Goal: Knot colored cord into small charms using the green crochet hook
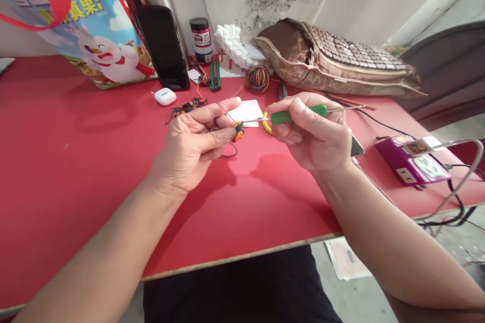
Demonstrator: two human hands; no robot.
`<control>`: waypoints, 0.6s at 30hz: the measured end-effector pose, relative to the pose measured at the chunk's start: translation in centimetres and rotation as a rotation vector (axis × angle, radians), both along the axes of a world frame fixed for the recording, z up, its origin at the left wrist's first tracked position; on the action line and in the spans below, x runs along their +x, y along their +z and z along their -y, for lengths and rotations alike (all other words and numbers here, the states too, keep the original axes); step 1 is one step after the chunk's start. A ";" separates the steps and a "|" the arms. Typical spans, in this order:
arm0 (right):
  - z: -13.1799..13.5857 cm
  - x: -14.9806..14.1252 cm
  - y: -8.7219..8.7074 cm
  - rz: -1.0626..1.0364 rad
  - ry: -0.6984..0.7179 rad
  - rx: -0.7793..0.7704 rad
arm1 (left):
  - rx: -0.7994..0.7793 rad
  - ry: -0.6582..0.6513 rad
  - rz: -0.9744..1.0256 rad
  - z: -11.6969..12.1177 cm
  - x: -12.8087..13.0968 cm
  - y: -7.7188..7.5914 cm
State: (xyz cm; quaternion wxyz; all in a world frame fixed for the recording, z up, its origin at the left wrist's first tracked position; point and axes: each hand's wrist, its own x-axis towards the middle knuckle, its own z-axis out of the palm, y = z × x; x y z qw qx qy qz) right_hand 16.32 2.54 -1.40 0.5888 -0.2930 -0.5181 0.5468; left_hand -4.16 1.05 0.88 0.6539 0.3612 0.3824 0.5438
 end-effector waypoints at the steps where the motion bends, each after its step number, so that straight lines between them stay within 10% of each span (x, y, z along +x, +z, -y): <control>1: 0.0 0.1 0.0 -0.006 0.013 -0.007 | 0.001 -0.015 0.000 0.0 0.0 0.0; 10: -0.3 -0.2 -0.4 -0.044 0.139 -0.153 | -0.015 -0.102 0.033 0.2 0.2 -0.6; 18: 0.5 -3.1 -1.9 -0.143 0.137 -0.138 | 0.090 0.130 -0.052 1.0 1.5 -0.8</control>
